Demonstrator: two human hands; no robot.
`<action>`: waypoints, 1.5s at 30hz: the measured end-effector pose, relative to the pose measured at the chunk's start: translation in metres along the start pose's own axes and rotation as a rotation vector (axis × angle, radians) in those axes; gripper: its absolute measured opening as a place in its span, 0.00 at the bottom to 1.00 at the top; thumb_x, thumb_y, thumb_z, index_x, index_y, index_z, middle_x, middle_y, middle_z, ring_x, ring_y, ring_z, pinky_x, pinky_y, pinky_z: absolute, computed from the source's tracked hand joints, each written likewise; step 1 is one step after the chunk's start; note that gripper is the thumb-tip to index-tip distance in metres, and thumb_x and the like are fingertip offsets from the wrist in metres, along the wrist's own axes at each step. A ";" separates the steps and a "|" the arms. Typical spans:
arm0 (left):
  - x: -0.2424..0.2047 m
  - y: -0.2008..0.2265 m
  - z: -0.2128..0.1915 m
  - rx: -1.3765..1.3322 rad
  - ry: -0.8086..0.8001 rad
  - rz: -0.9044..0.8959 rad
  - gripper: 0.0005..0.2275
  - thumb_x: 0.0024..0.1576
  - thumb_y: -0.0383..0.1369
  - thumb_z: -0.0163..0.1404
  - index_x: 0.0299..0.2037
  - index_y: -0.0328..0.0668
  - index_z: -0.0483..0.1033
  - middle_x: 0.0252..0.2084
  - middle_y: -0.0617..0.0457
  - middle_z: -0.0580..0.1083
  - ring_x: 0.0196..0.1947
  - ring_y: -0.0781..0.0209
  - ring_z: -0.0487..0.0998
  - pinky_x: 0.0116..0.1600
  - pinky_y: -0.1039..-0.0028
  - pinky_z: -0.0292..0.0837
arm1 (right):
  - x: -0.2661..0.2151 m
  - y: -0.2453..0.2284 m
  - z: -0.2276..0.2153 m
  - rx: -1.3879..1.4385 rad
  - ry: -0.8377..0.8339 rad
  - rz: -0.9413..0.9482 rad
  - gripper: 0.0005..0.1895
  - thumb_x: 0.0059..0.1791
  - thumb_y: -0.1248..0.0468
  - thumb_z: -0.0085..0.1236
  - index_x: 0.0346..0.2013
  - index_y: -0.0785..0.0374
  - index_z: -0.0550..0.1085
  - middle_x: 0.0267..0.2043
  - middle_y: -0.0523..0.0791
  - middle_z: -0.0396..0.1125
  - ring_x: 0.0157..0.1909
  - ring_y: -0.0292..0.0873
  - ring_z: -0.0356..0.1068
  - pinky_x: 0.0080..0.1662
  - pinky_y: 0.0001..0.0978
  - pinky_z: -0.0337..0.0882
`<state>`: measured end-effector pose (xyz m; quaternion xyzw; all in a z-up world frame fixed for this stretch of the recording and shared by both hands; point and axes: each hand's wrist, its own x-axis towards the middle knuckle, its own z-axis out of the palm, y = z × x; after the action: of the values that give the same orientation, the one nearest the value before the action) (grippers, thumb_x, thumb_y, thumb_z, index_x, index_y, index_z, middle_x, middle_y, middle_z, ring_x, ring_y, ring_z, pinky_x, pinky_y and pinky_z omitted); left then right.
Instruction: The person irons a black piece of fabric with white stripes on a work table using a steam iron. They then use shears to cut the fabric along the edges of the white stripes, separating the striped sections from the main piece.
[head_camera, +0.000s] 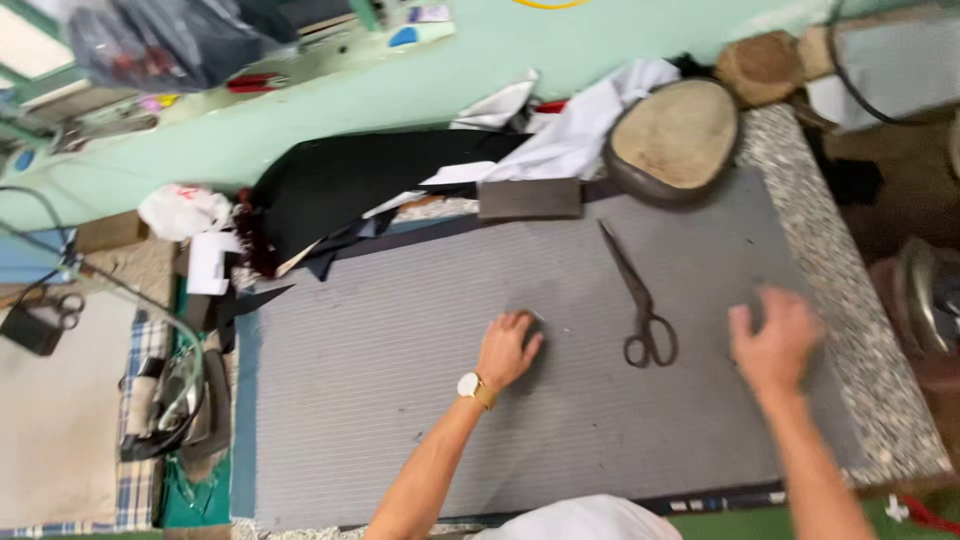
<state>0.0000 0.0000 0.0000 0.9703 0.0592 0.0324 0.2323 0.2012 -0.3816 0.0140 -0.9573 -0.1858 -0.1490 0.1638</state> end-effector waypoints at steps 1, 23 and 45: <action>0.009 -0.019 -0.013 0.003 0.010 -0.015 0.16 0.62 0.40 0.47 0.53 0.38 0.72 0.57 0.42 0.73 0.50 0.39 0.72 0.53 0.50 0.66 | 0.000 -0.028 0.016 0.008 -0.001 -0.016 0.24 0.54 0.52 0.54 0.58 0.66 0.76 0.51 0.58 0.70 0.53 0.61 0.68 0.52 0.57 0.65; 0.140 -0.309 -0.184 0.715 0.251 -0.231 0.27 0.54 0.39 0.58 0.64 0.43 0.67 0.63 0.41 0.67 0.61 0.47 0.69 0.54 0.64 0.68 | 0.268 -0.368 0.212 0.365 -0.246 -0.412 0.27 0.50 0.64 0.55 0.66 0.61 0.69 0.64 0.55 0.65 0.63 0.60 0.67 0.61 0.52 0.66; 0.093 -0.304 -0.208 0.604 0.353 -0.341 0.22 0.58 0.28 0.52 0.64 0.43 0.66 0.62 0.40 0.67 0.51 0.46 0.77 0.44 0.60 0.77 | 0.306 -0.444 0.066 0.478 0.137 -0.821 0.06 0.52 0.62 0.61 0.44 0.53 0.81 0.37 0.41 0.74 0.45 0.45 0.75 0.53 0.38 0.69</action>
<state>0.0427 0.3743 0.0498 0.9507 0.2656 0.1411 -0.0754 0.3075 0.1260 0.1753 -0.7282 -0.5663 -0.2172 0.3190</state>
